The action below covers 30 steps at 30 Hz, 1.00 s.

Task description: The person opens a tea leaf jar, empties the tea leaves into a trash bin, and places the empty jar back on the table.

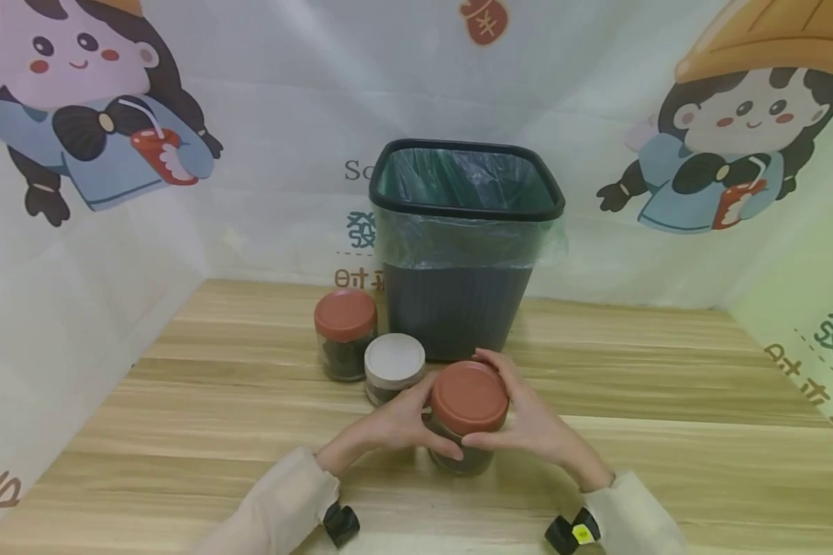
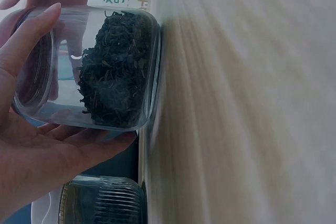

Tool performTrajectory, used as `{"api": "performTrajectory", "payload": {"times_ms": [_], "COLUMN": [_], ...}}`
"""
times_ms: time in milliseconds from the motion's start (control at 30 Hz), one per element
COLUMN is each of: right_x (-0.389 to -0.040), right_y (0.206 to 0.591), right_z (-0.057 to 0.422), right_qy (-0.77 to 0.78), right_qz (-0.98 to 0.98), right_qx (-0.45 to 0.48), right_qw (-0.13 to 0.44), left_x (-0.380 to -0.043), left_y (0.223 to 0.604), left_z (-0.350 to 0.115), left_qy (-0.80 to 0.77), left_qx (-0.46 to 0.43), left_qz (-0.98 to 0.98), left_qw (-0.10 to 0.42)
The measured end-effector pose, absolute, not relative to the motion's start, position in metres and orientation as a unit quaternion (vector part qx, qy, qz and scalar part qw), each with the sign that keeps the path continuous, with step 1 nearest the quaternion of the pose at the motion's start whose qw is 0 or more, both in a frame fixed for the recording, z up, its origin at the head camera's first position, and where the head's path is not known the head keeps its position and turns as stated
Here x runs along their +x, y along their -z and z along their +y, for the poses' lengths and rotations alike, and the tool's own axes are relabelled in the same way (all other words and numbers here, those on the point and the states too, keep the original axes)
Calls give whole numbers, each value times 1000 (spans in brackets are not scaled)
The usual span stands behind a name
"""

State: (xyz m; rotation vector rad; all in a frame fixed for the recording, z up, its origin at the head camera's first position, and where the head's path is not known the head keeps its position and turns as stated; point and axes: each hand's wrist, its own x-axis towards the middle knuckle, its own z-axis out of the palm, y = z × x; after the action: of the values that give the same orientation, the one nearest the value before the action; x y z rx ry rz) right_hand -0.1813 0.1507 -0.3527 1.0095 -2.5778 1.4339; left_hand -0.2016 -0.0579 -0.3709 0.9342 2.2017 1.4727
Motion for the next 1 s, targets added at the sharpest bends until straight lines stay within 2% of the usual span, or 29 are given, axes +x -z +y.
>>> {"api": "performTrajectory", "payload": {"times_ms": [267,400,567,1000], "right_x": [-176,-178,-180,-184], "right_y": [354,356,357,351], "right_z": [140,141,143,155], "right_qy": [-411,-402,-414,-462], "right_qz": [-860,-863,-856,-825], "right_qx": [284,287,297,326], "right_qw": [100,110,92,-14], "left_x": [-202,-202,-202,-204], "left_y": [371,371,371,372], "left_z": [-59,-58,-58,-59], "left_qy": [-514,-519,-524,-524], "left_qx": [330,331,331,336], "left_qz": [775,769,765,762], "left_qw": [166,173,177,179]}}
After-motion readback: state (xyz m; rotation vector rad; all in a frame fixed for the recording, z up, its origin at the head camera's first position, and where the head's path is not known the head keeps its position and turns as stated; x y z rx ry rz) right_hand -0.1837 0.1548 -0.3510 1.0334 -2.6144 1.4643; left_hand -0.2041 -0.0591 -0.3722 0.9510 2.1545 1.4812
